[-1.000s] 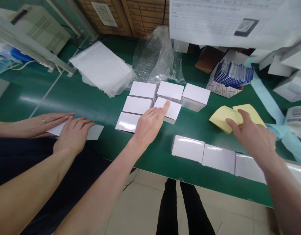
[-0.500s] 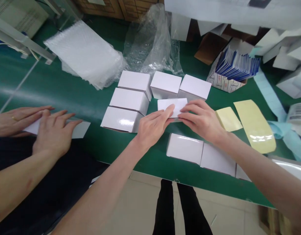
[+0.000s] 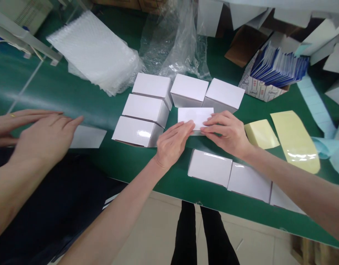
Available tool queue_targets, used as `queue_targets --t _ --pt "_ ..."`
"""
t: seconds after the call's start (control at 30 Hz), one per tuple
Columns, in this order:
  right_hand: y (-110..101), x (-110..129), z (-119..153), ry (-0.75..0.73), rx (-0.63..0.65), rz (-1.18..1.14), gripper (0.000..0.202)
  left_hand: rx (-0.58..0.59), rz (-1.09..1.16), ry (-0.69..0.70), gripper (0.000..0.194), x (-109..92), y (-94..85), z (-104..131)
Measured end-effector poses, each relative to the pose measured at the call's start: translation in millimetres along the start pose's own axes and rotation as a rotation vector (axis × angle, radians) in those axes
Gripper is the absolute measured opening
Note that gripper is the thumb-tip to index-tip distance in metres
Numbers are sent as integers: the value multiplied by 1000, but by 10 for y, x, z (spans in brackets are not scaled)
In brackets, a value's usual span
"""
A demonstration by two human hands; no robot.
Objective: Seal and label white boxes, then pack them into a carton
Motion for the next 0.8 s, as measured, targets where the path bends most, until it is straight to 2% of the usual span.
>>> queue_targets --t 0.1,0.23,0.3,0.4,0.47,0.6,0.8 --pt "17 7 -4 37 -45 -27 9 60 97 -76 42 -128 -145 -83" --pt "34 -12 12 47 -62 -58 9 89 146 -297 19 -258 -323 -166" --pt "38 -23 20 57 -59 -56 9 155 177 -375 12 -267 -340 -199" --pt "43 -32 31 52 -71 -57 8 283 238 -347 8 -237 -280 -234" --pt "48 -34 38 47 -80 -63 8 310 243 -290 6 -211 -220 -240" --pt "59 -35 45 43 -91 -74 9 254 158 -224 6 -186 -117 -222" --pt "62 -36 44 46 -90 -67 8 198 117 -195 5 -192 -49 -204"
Point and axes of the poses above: each hand's wrist, its own z-axis away from the middle knuckle, its own y-axis out of the palm, x = y × z, the point moved 2 cm from there along -z, towards the middle knuckle, and after that the axes turned 1 degree about -x, right-handed, at the moved point
